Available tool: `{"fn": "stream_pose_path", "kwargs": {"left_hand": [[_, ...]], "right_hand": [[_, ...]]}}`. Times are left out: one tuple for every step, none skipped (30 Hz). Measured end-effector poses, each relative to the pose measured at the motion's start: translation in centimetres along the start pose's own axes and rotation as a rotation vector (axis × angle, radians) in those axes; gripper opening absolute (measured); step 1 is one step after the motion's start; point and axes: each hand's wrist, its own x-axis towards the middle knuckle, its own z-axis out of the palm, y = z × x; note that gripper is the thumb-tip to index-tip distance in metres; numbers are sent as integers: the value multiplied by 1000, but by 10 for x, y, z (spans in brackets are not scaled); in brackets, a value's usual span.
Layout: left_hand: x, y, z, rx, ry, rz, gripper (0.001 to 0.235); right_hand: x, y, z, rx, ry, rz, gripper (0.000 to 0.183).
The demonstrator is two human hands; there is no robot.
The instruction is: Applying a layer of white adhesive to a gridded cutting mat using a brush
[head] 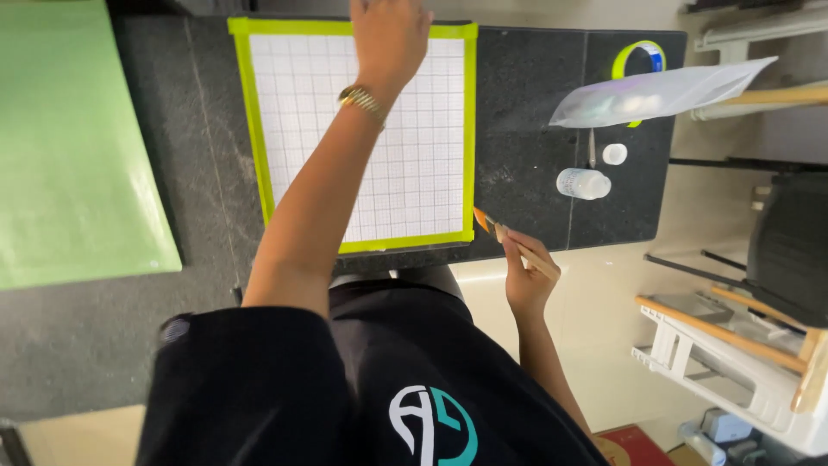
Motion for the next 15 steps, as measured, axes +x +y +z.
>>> {"fn": "stream_pose_path", "kwargs": {"left_hand": [[-20, -15, -16, -145, 58, -35, 19], [-38, -26, -33, -293, 123, -67, 11], [-74, -36, -64, -283, 129, -82, 11], [-107, -45, -95, -287, 164, -88, 19], [-141, -53, -126, -291, 198, -94, 29], [-175, -58, -137, -287, 203, -100, 29], [-210, -64, -148, -171, 231, -135, 33], [-244, -69, -157, -61, 259, -167, 38], [-285, -77, -147, -64, 263, -171, 38], [-324, -88, -137, 57, 190, -159, 37], [-362, -101, -126, 178, 118, -147, 38], [-381, -96, -124, 176, 112, -145, 38], [-401, -92, -123, 174, 36, -86, 47], [-418, -89, -119, 175, -30, -26, 57], [-424, -78, -122, 175, -27, -24, 57]], "right_hand": [[-2, 5, 2, 21, -24, 52, 13], [-2, 9, 1, 38, -45, 102, 12], [0, 6, 1, 44, -62, 94, 12], [2, 2, 3, 37, -73, 24, 11], [5, -2, 5, 30, -84, -47, 10], [7, 4, 8, 32, -91, -52, 10], [8, 11, 12, 61, -101, -5, 6], [10, 17, 15, 85, -106, 41, 5], [11, 18, 15, 81, -108, 37, 5], [12, 17, 18, 33, -117, 11, 5], [14, 15, 23, -15, -125, -15, 8], [13, 17, 23, -17, -125, -9, 8], [12, 17, 25, -54, -103, -46, 7], [14, 18, 28, -89, -78, -92, 7], [11, 13, 28, -88, -75, -94, 7]]}}
